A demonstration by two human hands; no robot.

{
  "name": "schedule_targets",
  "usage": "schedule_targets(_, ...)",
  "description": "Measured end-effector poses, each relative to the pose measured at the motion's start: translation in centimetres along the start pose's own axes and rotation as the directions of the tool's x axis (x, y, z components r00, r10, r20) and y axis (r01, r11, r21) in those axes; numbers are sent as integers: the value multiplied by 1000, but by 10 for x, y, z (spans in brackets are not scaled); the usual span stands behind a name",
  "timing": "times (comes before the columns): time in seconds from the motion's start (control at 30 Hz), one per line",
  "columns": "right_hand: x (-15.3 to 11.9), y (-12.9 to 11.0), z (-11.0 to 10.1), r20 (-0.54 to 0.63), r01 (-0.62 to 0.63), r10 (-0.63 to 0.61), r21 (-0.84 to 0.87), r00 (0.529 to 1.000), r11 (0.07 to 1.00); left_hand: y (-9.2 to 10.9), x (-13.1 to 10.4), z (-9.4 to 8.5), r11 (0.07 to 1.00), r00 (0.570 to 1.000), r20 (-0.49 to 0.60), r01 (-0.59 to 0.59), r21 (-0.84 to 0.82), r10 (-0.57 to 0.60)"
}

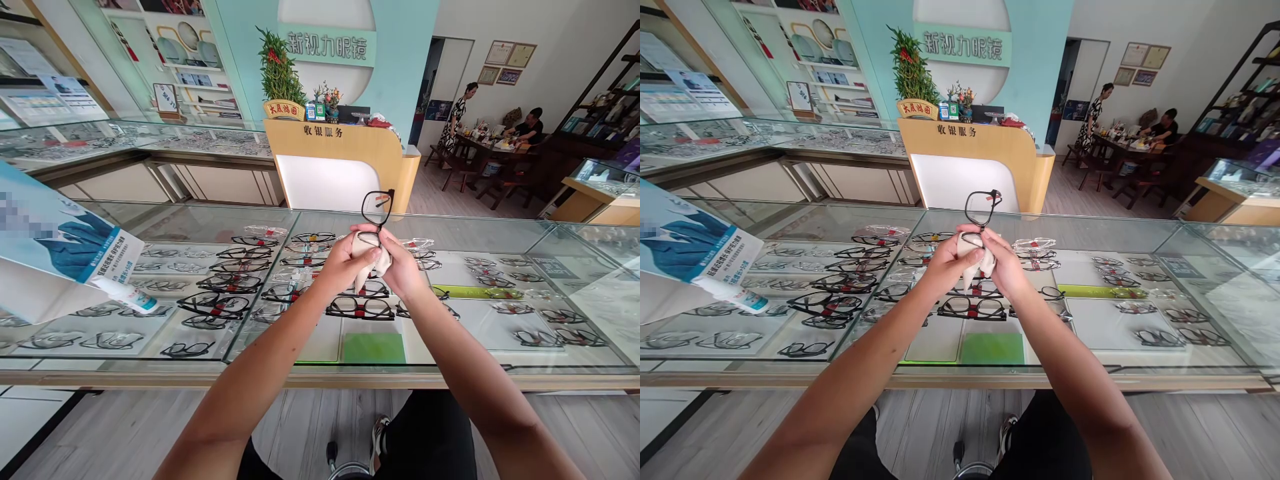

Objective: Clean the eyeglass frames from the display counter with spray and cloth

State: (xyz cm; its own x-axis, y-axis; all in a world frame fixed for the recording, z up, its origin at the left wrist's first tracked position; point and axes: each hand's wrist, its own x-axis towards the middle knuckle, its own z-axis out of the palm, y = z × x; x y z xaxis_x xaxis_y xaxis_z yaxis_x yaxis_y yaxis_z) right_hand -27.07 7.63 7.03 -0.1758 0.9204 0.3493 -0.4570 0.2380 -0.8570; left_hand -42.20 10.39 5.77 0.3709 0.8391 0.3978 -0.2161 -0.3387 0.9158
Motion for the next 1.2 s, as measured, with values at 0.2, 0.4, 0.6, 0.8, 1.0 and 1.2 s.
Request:
schedule_targets(0.2, -5, -1, 8, 35, -24, 26, -49, 999, 999, 2, -1, 9, 996, 968, -238, -72, 50, 82)
schedule_targets(0.4, -4, -5, 3, -4, -2, 2, 19, 1000, 1000, -3, 1, 0, 999, 990, -134, -26, 40, 31)
schedule_targets(0.6, 1, -10, -5, -25, -33, 35, 65, 999, 997, -8, 2, -21, 995, 992, 76, 102, -4, -102)
schedule_targets(0.8, 1, -10, -6, -52, -56, 58, 52, 997, 997, 8, -2, -24, 993, 972, 204, 116, 11, -115)
schedule_targets(1.0, 0, -4, -4, -42, -46, 46, 2, 998, 999, 10, -3, -4, 997, 993, 90, 76, -12, -75)
schedule_targets(1.2, -4, 0, 3, 17, -38, 37, 16, 999, 999, 10, -3, 7, 999, 993, -113, 34, 4, -33)
